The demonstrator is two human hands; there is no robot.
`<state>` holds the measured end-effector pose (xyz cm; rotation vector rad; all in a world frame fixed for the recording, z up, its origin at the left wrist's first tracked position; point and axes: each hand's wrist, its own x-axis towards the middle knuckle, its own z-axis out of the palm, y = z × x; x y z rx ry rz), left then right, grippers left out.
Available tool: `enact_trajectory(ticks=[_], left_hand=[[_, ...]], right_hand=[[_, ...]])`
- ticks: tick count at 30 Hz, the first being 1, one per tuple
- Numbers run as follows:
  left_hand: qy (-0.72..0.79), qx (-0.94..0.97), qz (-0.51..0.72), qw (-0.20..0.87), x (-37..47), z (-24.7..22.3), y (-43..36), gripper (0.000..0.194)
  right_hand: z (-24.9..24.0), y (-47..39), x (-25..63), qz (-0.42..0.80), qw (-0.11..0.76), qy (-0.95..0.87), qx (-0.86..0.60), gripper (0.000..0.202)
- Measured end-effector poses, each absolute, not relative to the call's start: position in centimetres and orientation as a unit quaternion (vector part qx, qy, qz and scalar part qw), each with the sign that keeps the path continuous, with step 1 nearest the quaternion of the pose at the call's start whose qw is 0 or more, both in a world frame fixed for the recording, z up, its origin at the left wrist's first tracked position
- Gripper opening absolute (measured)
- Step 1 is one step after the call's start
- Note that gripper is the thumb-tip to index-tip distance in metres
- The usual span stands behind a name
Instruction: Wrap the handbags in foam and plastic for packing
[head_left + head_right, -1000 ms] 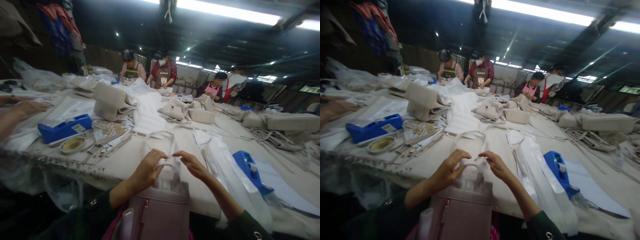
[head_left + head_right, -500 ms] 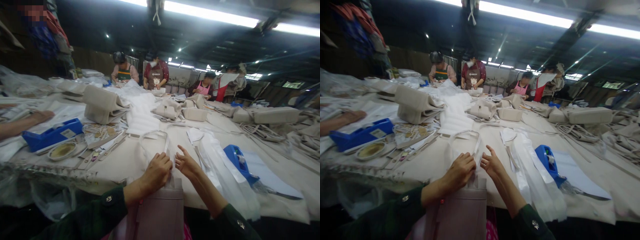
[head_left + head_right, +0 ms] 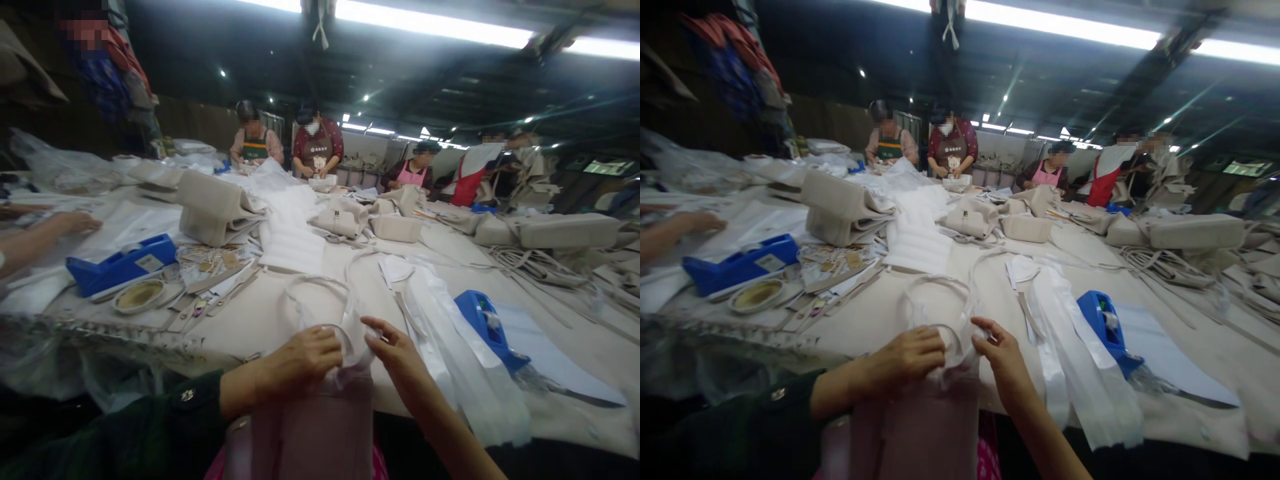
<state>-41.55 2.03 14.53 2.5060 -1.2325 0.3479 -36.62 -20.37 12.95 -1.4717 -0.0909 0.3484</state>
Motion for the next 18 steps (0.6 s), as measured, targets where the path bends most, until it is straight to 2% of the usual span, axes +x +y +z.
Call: enact_trajectory(ticks=[2,5,8,10,12,15,16,18], left_hand=[[-0.351,0.906,0.139,0.19,-40.5,15.2,3.7,0.014],[-0.319,0.922,0.12,0.184,-39.0,15.3,6.1,0.012],[-0.325,0.922,0.131,0.163,-38.8,15.3,7.1,0.025],[-0.309,0.924,0.151,0.169,-39.2,15.6,7.0,0.027],[-0.262,0.932,0.143,0.207,-39.5,16.1,6.6,0.023],[-0.159,0.947,0.073,0.27,-39.3,16.7,5.8,0.009],[-0.135,0.952,0.033,0.273,-39.0,16.9,5.6,0.011],[-0.122,0.957,-0.049,0.258,-38.4,16.9,5.3,0.014]], right_hand=[[12.5,-21.4,-36.6,0.101,0.663,-0.054,-0.74,0.044],[11.5,-22.7,-36.5,0.079,0.512,-0.101,-0.849,0.026],[11.4,-23.2,-36.1,0.081,0.355,-0.175,-0.915,0.03],[12.4,-22.7,-35.7,0.019,0.261,-0.211,-0.942,0.025],[13.8,-21.5,-35.1,-0.019,0.234,-0.241,-0.941,0.019],[16.0,-18.7,-33.8,0.056,0.286,-0.3,-0.909,0.027],[16.6,-17.7,-33.4,0.086,0.276,-0.328,-0.899,0.031],[17.4,-15.6,-32.6,0.124,0.2,-0.392,-0.889,0.036]])
